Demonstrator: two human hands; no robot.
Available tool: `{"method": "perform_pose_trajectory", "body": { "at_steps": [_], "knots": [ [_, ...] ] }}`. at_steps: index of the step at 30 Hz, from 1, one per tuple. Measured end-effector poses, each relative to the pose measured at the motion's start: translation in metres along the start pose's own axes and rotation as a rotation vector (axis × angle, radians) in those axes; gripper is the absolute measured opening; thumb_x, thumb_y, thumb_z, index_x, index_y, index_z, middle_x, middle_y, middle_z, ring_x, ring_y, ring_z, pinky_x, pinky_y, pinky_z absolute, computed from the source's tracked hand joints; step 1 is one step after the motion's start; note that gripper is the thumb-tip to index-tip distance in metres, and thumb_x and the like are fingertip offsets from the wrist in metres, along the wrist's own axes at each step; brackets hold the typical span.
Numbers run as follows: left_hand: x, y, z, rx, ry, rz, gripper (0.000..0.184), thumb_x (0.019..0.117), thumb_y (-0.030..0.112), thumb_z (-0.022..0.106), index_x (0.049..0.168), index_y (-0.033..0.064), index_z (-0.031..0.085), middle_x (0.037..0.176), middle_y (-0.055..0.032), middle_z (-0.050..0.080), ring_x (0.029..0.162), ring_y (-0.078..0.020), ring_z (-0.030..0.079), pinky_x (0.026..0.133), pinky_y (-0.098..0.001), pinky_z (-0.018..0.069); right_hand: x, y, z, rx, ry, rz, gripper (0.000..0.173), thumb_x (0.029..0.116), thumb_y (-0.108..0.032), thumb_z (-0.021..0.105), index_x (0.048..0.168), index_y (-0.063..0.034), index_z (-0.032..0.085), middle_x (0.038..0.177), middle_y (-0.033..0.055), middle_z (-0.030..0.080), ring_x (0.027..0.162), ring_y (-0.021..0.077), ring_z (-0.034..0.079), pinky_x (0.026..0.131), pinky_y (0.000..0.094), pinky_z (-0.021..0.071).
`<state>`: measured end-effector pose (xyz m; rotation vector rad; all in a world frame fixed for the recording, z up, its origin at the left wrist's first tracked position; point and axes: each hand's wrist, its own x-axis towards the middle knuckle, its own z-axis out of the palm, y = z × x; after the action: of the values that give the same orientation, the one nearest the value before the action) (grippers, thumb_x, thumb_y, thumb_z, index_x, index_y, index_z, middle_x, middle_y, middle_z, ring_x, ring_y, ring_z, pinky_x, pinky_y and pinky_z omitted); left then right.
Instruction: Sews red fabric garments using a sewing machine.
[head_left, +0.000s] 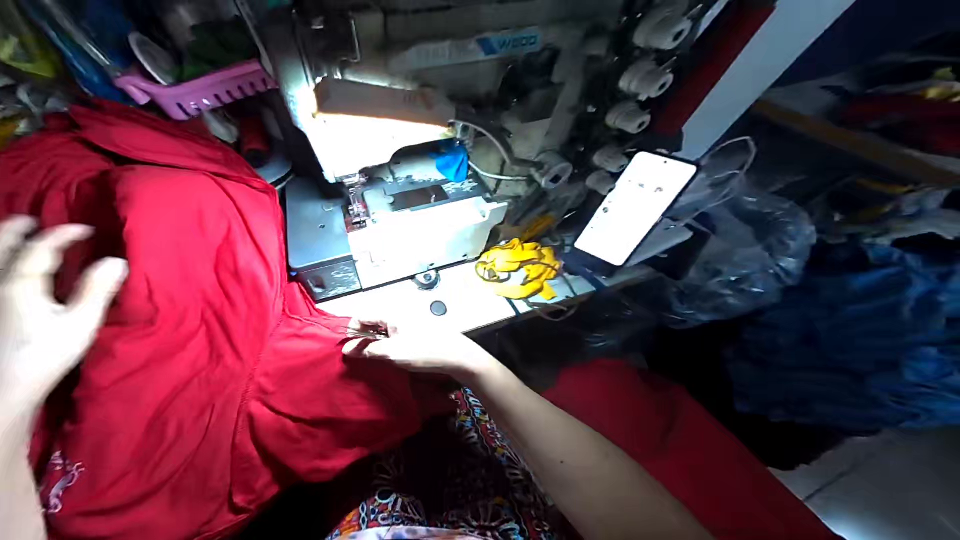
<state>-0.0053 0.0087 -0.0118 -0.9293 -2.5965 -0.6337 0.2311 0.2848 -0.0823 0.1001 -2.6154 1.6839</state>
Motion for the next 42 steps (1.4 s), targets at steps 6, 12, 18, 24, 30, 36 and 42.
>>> {"method": "perform_pose_trajectory", "body": {
  "at_steps": [6, 12, 18, 24, 30, 36, 42],
  "knots": [
    [0.019, 0.031, 0.076, 0.049, -0.035, -0.097, 0.087, 0.0989, 0.055, 0.059, 0.153, -0.0082, 0.036, 0.161, -0.0324, 0.03, 0.15, -0.0533, 0.026, 0.112, -0.079, 0.0206, -0.048, -0.005, -0.042, -0.078, 0.163, 0.056, 0.017, 0.1015, -0.018, 0.059, 0.108, -0.0064, 0.07, 0.087, 0.0023, 0.067, 0.077, 0.0061, 0.062, 0.069, 0.0258, 0.0521],
    [0.032, 0.027, 0.11, 0.021, -0.021, -0.175, 0.092, 0.1002, 0.065, 0.046, 0.155, -0.0073, 0.031, 0.158, -0.035, 0.033, 0.144, -0.0562, 0.034, 0.108, -0.0805, 0.0232, -0.057, 0.023, -0.033, 0.183, 0.203, 0.217, 0.016, 0.0999, -0.023, 0.065, 0.102, -0.0074, 0.068, 0.079, 0.0, 0.06, 0.069, 0.0042, 0.054, 0.062, 0.0224, 0.0463],
    [-0.028, 0.069, 0.077, -0.082, 0.12, 0.048, 0.081, 0.1009, 0.056, 0.046, 0.158, 0.0001, 0.034, 0.166, -0.0248, 0.027, 0.153, -0.0508, 0.019, 0.115, -0.0773, 0.0162, -0.079, 0.023, -0.015, 0.467, 0.248, 0.194, 0.016, 0.1004, -0.02, 0.062, 0.089, -0.0098, 0.066, 0.069, -0.0057, 0.055, 0.059, -0.0003, 0.049, 0.055, 0.0167, 0.0414],
    [-0.16, 0.184, 0.073, -0.475, -0.141, 0.248, 0.071, 0.0927, 0.062, 0.062, 0.107, -0.0062, 0.071, 0.105, -0.0215, 0.073, 0.103, -0.0256, 0.07, 0.095, -0.0377, 0.054, -0.068, -0.023, 0.017, 0.469, 0.252, 0.132, 0.014, 0.0997, -0.018, 0.062, 0.1, -0.0044, 0.067, 0.075, -0.0057, 0.059, 0.061, -0.0027, 0.053, 0.056, 0.0148, 0.045],
    [-0.182, 0.17, 0.054, -0.733, -0.267, 0.132, 0.019, 0.0935, 0.003, 0.067, 0.106, -0.0102, 0.072, 0.101, -0.0121, 0.076, 0.096, 0.0004, 0.07, 0.09, -0.0162, 0.0549, -0.068, -0.034, 0.026, 0.55, 0.283, 0.042, 0.011, 0.0996, -0.014, 0.061, 0.098, -0.003, 0.063, 0.071, -0.0051, 0.053, 0.057, -0.0026, 0.048, 0.053, 0.0136, 0.0419],
    [-0.175, 0.171, 0.053, -0.946, -0.356, 0.032, 0.015, 0.0899, 0.005, 0.074, 0.101, -0.0026, 0.067, 0.093, 0.0063, 0.072, 0.087, 0.0055, 0.067, 0.082, -0.0176, 0.059, -0.083, -0.033, 0.039, 0.321, 0.29, -0.162, 0.028, 0.097, -0.017, 0.067, 0.11, 0.0069, 0.066, 0.105, 0.0133, 0.068, 0.096, 0.0089, 0.064, 0.085, 0.0231, 0.0521],
    [-0.162, 0.162, 0.061, -0.711, -0.141, 0.263, 0.027, 0.0872, 0.013, 0.079, 0.076, -0.0028, 0.06, 0.076, -0.0097, 0.062, 0.081, -0.0033, 0.059, 0.076, -0.0159, 0.0483, -0.101, -0.021, 0.031, 0.102, 0.37, -0.126, 0.014, 0.0965, -0.007, 0.06, 0.097, 0.0047, 0.069, 0.091, 0.0133, 0.065, 0.083, 0.0136, 0.062, 0.076, 0.025, 0.0511]
  ]
}}
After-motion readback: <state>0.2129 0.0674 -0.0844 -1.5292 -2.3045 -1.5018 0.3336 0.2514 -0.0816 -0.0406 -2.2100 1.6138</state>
